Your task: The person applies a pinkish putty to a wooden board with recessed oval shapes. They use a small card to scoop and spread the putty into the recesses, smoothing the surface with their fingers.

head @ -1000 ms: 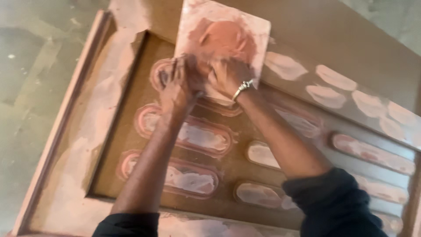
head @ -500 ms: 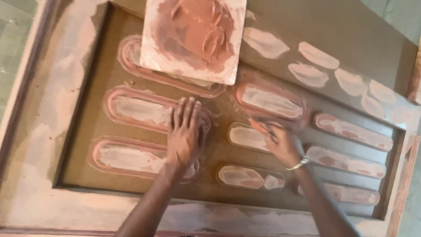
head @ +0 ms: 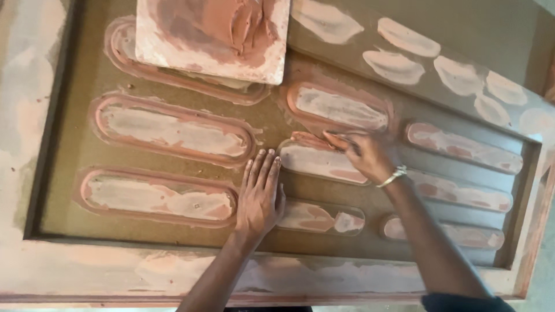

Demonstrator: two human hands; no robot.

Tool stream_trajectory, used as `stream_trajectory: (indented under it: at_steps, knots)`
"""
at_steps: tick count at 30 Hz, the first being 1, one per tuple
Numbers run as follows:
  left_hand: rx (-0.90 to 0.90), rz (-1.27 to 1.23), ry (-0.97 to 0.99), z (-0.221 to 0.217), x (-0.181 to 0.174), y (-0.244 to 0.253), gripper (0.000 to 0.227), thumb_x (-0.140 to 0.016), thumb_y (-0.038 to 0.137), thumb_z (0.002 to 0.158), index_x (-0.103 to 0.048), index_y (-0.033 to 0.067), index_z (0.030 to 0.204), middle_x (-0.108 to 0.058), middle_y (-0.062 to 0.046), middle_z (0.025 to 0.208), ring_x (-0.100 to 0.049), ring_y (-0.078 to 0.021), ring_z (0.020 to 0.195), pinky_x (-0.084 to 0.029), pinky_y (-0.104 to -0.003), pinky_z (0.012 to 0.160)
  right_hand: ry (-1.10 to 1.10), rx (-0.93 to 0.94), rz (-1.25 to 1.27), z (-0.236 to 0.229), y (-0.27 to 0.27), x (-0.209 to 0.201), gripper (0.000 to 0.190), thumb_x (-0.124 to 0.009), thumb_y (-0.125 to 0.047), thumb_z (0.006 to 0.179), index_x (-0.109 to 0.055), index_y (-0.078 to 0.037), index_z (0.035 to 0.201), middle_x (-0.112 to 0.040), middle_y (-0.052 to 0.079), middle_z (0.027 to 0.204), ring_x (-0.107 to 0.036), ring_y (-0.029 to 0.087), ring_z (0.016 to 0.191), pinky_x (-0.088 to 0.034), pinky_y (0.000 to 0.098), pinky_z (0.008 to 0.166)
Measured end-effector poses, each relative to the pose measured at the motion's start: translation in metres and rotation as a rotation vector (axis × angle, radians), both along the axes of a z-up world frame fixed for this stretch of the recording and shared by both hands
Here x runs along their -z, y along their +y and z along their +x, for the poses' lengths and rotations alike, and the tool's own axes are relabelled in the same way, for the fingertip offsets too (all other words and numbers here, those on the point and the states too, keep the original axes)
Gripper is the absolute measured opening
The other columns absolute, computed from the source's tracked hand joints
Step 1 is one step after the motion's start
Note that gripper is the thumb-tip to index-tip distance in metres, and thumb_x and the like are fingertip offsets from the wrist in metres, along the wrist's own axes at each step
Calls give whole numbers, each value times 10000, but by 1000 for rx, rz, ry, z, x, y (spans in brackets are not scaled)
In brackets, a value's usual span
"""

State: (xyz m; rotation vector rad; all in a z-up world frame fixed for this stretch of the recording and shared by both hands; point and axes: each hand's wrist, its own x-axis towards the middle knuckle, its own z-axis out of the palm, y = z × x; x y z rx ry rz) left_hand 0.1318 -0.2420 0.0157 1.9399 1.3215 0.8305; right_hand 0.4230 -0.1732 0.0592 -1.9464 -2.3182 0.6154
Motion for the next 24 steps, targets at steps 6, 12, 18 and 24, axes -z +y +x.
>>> stream_trajectory:
  at_steps: [6, 12, 18, 24]
  knots:
    - [-30, 27, -12, 14, 6, -5, 629, -581, 165, 941, -417, -55, 1506, -400, -217, 1609, -322, -382, 1530, -239, -543, 1266, -115, -56, -101, 9, -10, 12, 312, -682, -141, 810, -769, -74, 1102, -752, 147, 1065, -699, 341, 919, -551, 445, 804]
    - [-39, 34, 72, 18, 6, -6, 635, -598, 238, 946, -429, -57, 1482, -415, -222, 1589, -330, -384, 1515, -230, -541, 1257, -34, -43, 96, 38, -35, -13, 430, -617, -23, 794, -716, -62, 1211, -720, 157, 1196, -687, 336, 1072, -565, 414, 928]
    - [-45, 58, 70, 18, 6, -6, 635, -600, 257, 953, -443, -69, 1475, -433, -225, 1582, -341, -383, 1514, -226, -544, 1263, -106, -25, 34, 43, -52, -18, 407, -658, -47, 795, -741, -94, 1191, -721, 116, 1185, -684, 326, 1051, -556, 418, 886]
    - [125, 75, 184, 19, 4, -4, 621, -609, 306, 894, -516, 29, 1442, -459, -150, 1542, -320, -390, 1484, -203, -574, 1223, -86, -47, 79, 27, -12, -17, 323, -681, -118, 846, -742, -128, 1163, -746, 74, 1129, -707, 272, 1019, -575, 397, 858]
